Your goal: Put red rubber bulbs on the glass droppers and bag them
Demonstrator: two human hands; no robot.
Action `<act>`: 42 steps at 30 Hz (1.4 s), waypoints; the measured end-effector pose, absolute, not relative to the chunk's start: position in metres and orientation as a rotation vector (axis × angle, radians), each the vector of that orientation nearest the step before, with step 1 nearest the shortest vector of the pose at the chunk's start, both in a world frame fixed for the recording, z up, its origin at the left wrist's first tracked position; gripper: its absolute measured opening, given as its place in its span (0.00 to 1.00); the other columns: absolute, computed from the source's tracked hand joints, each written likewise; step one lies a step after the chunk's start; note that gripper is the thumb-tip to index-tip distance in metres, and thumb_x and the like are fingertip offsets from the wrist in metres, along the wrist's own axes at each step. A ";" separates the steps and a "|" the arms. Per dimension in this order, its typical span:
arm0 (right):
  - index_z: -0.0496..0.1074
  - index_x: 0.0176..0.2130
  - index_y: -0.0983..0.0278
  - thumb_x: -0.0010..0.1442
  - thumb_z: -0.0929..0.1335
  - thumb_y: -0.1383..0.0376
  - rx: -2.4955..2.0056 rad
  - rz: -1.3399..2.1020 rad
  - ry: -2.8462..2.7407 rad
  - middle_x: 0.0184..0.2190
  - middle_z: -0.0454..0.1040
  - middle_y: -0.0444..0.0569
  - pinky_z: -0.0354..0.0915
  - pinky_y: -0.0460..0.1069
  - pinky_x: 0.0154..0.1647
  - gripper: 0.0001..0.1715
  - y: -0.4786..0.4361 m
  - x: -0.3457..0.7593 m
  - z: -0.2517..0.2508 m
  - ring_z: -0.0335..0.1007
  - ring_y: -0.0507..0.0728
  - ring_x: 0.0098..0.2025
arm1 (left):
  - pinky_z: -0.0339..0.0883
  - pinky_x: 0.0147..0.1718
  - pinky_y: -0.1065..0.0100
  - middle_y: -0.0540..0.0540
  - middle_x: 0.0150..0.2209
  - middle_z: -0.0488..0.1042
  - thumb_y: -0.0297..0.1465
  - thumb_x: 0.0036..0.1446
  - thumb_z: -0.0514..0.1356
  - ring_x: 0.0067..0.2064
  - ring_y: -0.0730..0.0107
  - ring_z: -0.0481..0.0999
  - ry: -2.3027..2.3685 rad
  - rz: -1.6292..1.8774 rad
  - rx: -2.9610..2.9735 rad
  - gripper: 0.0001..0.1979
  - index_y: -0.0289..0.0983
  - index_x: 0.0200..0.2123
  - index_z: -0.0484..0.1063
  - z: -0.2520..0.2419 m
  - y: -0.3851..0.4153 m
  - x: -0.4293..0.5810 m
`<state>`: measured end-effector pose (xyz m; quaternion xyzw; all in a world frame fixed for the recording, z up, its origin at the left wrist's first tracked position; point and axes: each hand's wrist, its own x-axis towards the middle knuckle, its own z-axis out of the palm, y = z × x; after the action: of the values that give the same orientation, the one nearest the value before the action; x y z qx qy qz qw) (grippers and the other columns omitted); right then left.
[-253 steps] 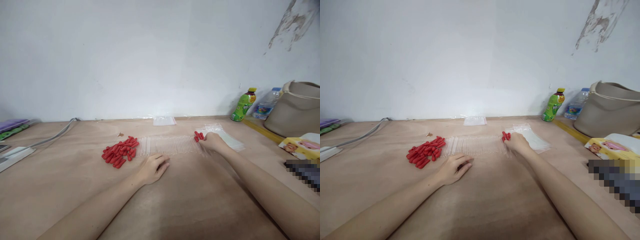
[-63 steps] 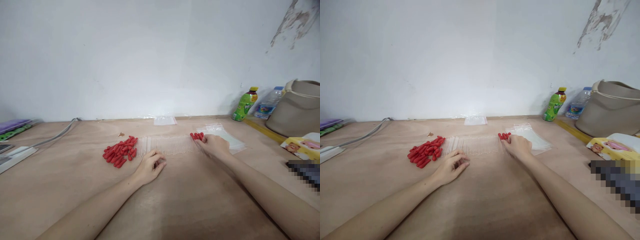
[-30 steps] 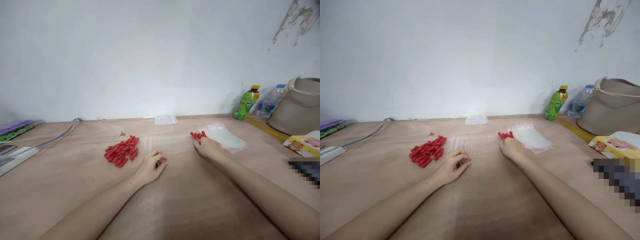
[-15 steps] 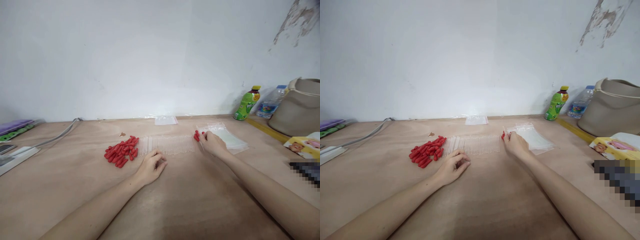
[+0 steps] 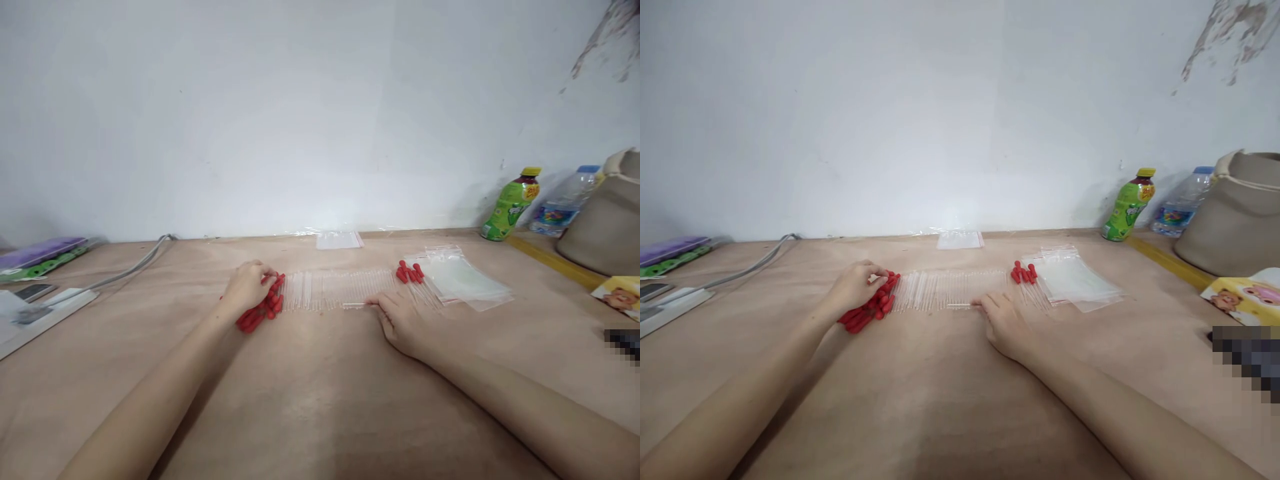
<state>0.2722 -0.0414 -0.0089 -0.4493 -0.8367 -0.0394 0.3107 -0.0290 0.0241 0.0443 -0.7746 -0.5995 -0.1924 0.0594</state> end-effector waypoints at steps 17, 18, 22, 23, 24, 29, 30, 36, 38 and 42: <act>0.66 0.44 0.63 0.61 0.56 0.67 -1.168 -0.115 -2.371 0.35 0.72 0.49 0.56 0.49 0.35 0.15 -0.044 0.267 -0.006 0.66 0.53 0.33 | 0.63 0.30 0.67 0.45 0.30 0.70 0.37 0.48 0.55 0.31 0.63 0.71 -1.863 -0.593 -2.406 0.11 0.37 0.21 0.72 0.037 0.031 -0.034; 0.66 0.44 0.63 0.61 0.56 0.67 -1.161 -0.114 -2.374 0.35 0.72 0.48 0.56 0.49 0.35 0.15 -0.044 0.267 -0.007 0.66 0.53 0.32 | 0.63 0.30 0.67 0.44 0.31 0.70 0.37 0.49 0.55 0.31 0.63 0.71 -1.867 -0.603 -2.386 0.11 0.37 0.22 0.71 0.038 0.031 -0.034; 0.68 0.39 0.63 0.61 0.55 0.67 -1.156 -0.137 -2.376 0.32 0.72 0.48 0.55 0.49 0.35 0.15 -0.045 0.267 -0.004 0.66 0.52 0.32 | 0.62 0.30 0.67 0.44 0.31 0.70 0.36 0.51 0.53 0.30 0.64 0.70 -1.893 -0.746 -2.323 0.11 0.35 0.27 0.69 0.048 0.025 -0.029; 0.68 0.38 0.63 0.61 0.55 0.67 -1.170 -0.143 -2.370 0.31 0.72 0.48 0.55 0.48 0.34 0.15 -0.046 0.266 -0.002 0.66 0.52 0.31 | 0.62 0.30 0.67 0.45 0.30 0.70 0.36 0.52 0.53 0.30 0.65 0.70 -1.886 -0.821 -2.324 0.10 0.35 0.29 0.68 0.051 0.022 -0.025; 0.68 0.36 0.64 0.61 0.56 0.67 -1.189 -0.141 -2.363 0.29 0.72 0.48 0.55 0.48 0.34 0.14 -0.048 0.266 0.000 0.66 0.53 0.30 | 0.62 0.30 0.67 0.46 0.29 0.69 0.36 0.53 0.52 0.30 0.65 0.69 -1.874 -0.919 -2.342 0.10 0.35 0.30 0.67 0.052 0.019 -0.019; 0.65 0.41 0.63 0.60 0.55 0.68 -1.182 -0.053 -2.316 0.35 0.72 0.49 0.59 0.48 0.35 0.15 -0.047 0.267 -0.002 0.67 0.54 0.35 | 0.65 0.33 0.68 0.47 0.32 0.70 0.35 0.58 0.48 0.33 0.70 0.71 -1.652 -1.680 -2.828 0.12 0.36 0.41 0.62 0.032 -0.005 0.025; 0.65 0.42 0.63 0.60 0.54 0.68 -1.161 -0.038 -2.302 0.36 0.72 0.49 0.60 0.49 0.36 0.15 -0.046 0.267 -0.005 0.67 0.54 0.36 | 0.65 0.34 0.67 0.46 0.33 0.71 0.35 0.58 0.48 0.34 0.70 0.71 -1.617 -1.790 -2.956 0.12 0.35 0.42 0.62 0.024 -0.010 0.034; 0.66 0.40 0.65 0.60 0.56 0.67 -1.162 -0.040 -2.253 0.36 0.72 0.49 0.59 0.50 0.39 0.13 -0.042 0.268 -0.014 0.68 0.54 0.37 | 0.65 0.36 0.66 0.49 0.29 0.70 0.33 0.52 0.57 0.33 0.70 0.73 -1.774 -2.031 -3.095 0.08 0.35 0.28 0.61 -0.013 -0.025 0.058; 0.67 0.40 0.65 0.60 0.57 0.67 -1.137 -0.049 -2.257 0.35 0.73 0.49 0.59 0.49 0.38 0.13 -0.043 0.268 -0.011 0.68 0.53 0.36 | 0.65 0.34 0.68 0.51 0.27 0.69 0.32 0.49 0.59 0.33 0.71 0.73 -1.785 -2.055 -3.090 0.10 0.36 0.28 0.58 -0.016 -0.024 0.058; 0.68 0.39 0.65 0.59 0.58 0.67 -1.134 -0.060 -2.233 0.31 0.72 0.48 0.59 0.47 0.35 0.12 -0.049 0.265 -0.003 0.67 0.52 0.33 | 0.64 0.37 0.68 0.50 0.30 0.69 0.32 0.51 0.59 0.36 0.71 0.72 -1.686 -1.965 -3.092 0.09 0.36 0.32 0.60 -0.016 -0.023 0.056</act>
<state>0.2649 -0.0485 -0.0027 -0.4298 -0.8467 -0.0229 0.3127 0.0560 -0.0233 -0.0159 -0.6918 -0.3773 -0.4397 -0.4310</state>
